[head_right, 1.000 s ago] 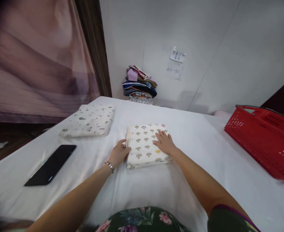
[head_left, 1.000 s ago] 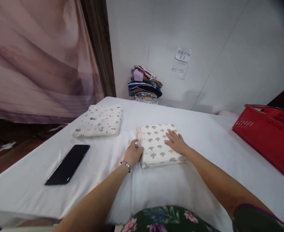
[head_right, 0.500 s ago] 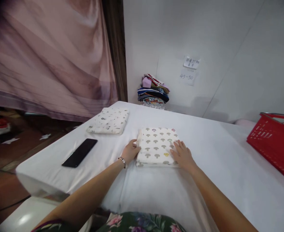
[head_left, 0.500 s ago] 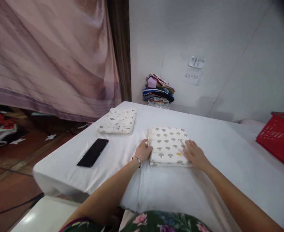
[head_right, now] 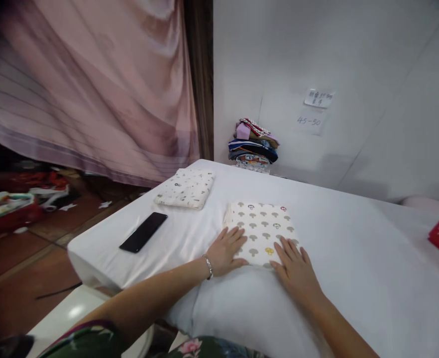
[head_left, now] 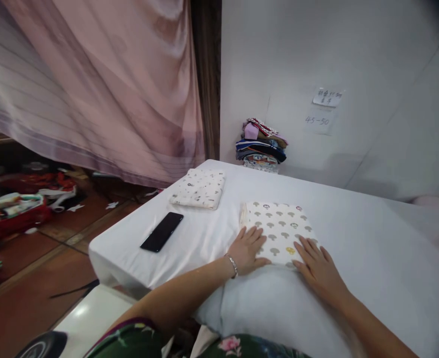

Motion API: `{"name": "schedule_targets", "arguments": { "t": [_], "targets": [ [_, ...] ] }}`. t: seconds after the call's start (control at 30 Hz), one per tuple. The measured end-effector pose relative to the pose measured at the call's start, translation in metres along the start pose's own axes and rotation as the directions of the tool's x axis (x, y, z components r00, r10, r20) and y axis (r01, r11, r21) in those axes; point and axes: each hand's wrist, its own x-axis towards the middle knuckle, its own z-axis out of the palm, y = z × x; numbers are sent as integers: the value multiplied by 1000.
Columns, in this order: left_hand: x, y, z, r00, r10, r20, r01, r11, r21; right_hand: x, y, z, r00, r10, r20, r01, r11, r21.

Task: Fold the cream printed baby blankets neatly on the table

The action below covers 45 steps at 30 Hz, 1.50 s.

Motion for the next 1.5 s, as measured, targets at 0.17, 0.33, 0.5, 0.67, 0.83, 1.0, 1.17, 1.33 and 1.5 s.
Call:
{"name": "schedule_targets", "arguments": {
  "t": [0.17, 0.33, 0.5, 0.67, 0.83, 1.0, 1.17, 1.33, 1.5],
  "targets": [
    [-7, -7, 4, 1000, -22, 7, 22, 1000, -14, 4, 8, -2, 998, 35, 46, -40, 995, 94],
    [-9, 9, -9, 998, 16, -56, -16, 1000, 14, 46, 27, -25, 998, 65, -2, -63, 972, 226],
    [-12, 33, -7, 950, 307, -61, -299, 947, 118, 120, 36, -32, 999, -30, -29, 37, 958, 285],
    [-2, 37, 2, 905, 421, -49, -397, 882, 252, 183, 23, -30, 968, -69, 242, 3, 965, 264],
    [9, 34, 7, 923, 383, -22, -356, 877, 323, 221, 21, -29, 862, -80, 501, -56, 966, 250],
    [12, 35, 12, 940, 342, -10, -321, 891, 322, 246, 30, -29, 760, -90, 644, -89, 966, 241],
    [11, 35, 10, 937, 349, -4, -330, 889, 316, 260, 37, -26, 684, -50, 728, -148, 967, 206],
    [11, 32, 7, 932, 363, -14, -345, 896, 280, 264, 45, -22, 625, -5, 780, -227, 956, 188],
    [17, -7, -11, 898, 437, -38, -415, 874, 254, 241, 68, -36, 419, -51, 906, -515, 809, 284]
  ]
}}
